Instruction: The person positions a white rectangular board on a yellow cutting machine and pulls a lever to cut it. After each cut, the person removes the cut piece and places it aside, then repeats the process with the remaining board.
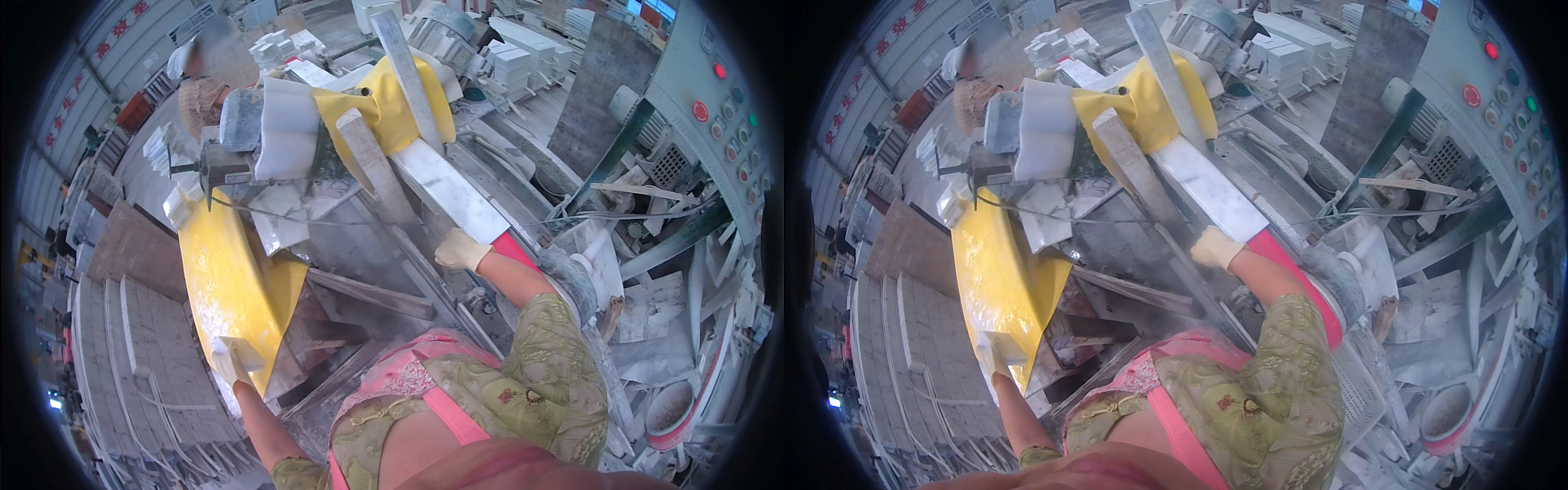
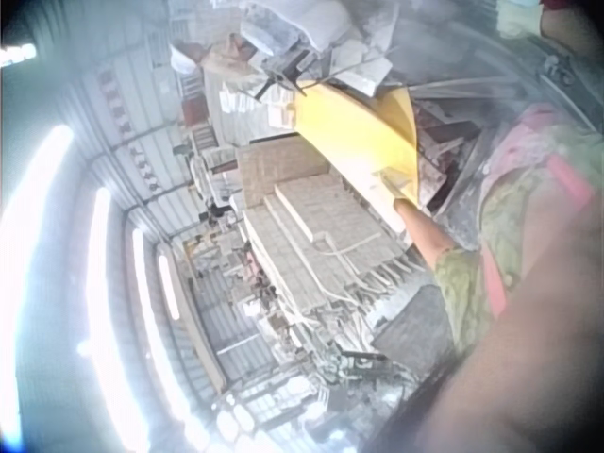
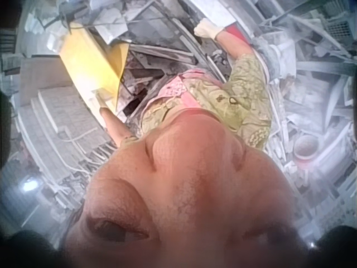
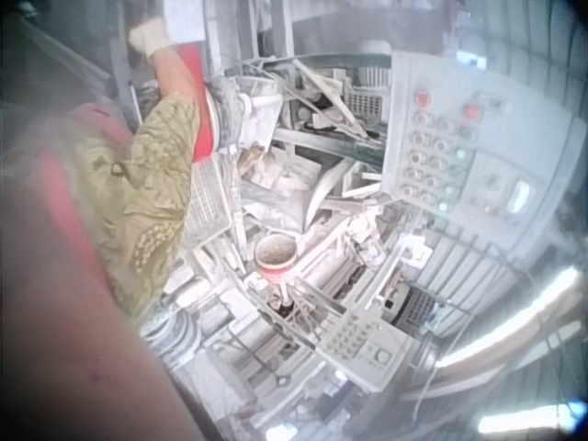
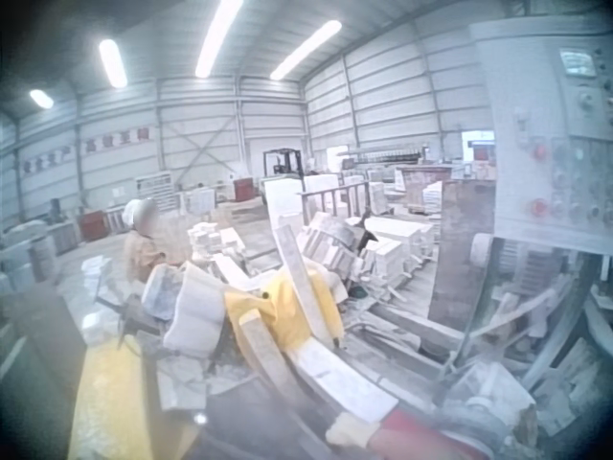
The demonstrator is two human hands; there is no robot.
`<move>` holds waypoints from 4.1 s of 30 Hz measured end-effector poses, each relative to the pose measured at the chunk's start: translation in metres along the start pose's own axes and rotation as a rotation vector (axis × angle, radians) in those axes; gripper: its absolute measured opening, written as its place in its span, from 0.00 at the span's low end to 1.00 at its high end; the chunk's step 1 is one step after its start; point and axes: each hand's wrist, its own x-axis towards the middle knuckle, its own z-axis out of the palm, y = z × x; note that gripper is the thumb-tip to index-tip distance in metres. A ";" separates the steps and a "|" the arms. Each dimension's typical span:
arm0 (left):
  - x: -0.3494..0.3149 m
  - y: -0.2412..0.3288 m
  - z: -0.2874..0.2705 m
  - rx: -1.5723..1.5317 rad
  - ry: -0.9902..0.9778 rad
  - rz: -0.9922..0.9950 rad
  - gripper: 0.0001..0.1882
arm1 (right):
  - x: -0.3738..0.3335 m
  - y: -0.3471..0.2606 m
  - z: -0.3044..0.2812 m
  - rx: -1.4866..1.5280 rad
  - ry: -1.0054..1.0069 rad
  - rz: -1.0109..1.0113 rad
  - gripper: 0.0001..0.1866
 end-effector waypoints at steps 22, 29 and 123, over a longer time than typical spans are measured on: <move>0.003 -0.003 0.004 -0.013 0.021 -0.002 0.28 | 0.002 0.002 -0.006 -0.036 -0.048 -0.015 0.18; 0.003 -0.006 0.002 0.029 0.017 0.008 0.30 | 0.002 -0.005 -0.019 -0.027 -0.171 0.082 0.13; -0.082 0.072 -0.029 -0.389 -0.192 -0.072 0.35 | 0.080 0.057 -0.063 0.120 0.761 0.548 0.21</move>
